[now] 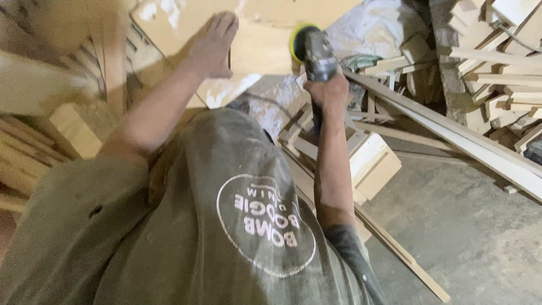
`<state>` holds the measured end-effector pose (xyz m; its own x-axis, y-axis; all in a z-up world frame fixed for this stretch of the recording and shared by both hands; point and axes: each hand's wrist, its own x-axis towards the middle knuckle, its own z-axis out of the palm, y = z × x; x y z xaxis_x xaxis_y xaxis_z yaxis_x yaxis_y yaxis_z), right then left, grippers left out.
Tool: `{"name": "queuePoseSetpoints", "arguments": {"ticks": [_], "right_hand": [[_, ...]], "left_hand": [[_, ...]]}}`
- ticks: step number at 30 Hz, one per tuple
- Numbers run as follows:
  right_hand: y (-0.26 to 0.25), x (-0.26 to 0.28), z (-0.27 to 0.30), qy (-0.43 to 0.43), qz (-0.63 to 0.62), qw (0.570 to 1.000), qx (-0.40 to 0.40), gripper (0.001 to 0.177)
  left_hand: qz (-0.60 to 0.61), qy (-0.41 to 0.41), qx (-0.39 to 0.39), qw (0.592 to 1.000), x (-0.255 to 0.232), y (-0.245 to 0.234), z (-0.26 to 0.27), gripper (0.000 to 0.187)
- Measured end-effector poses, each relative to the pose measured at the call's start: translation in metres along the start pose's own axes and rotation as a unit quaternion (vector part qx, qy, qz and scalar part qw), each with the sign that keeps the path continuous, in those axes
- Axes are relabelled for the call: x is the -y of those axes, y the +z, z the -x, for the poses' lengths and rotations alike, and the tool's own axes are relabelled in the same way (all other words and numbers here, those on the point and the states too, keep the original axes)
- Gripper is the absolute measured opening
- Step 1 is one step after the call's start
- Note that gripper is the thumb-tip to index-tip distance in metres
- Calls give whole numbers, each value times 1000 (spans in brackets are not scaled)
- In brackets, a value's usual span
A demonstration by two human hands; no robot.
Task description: Sanding the surfaces and edges of wooden boards using a handheld power sander.
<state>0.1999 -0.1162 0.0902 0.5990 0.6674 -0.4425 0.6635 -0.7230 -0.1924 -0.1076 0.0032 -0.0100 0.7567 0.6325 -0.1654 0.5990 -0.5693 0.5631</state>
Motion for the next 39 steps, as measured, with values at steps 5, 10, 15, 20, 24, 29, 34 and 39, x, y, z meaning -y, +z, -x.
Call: {"name": "queuePoseSetpoints", "arguments": {"ticks": [5, 10, 15, 20, 24, 29, 34, 39], "right_hand": [[23, -25, 3, 51, 49, 997, 27, 85], [32, 35, 11, -14, 20, 1000, 14, 59], [50, 14, 49, -75, 163, 977, 117, 72], [45, -44, 46, -43, 59, 997, -17, 72], [39, 8, 42, 23, 127, 991, 42, 57], [41, 31, 94, -22, 86, 982, 169, 52], [52, -42, 74, 11, 61, 996, 67, 68], [62, -36, 73, 63, 76, 993, 65, 64]], "left_hand": [[-11, -21, 25, 999, -2, -6, 1, 138], [-81, 16, 44, 996, 3, -21, -3, 137], [-25, 7, 18, 1000, -1, -11, -4, 134], [-42, -11, 67, 997, -4, -17, 0, 131], [-30, -20, 59, 998, -2, -15, 1, 135], [-21, 23, 7, 999, 6, -8, -2, 133], [-25, -3, 38, 999, -3, -12, 0, 134], [-40, 36, -4, 999, -10, -24, -1, 127]]}}
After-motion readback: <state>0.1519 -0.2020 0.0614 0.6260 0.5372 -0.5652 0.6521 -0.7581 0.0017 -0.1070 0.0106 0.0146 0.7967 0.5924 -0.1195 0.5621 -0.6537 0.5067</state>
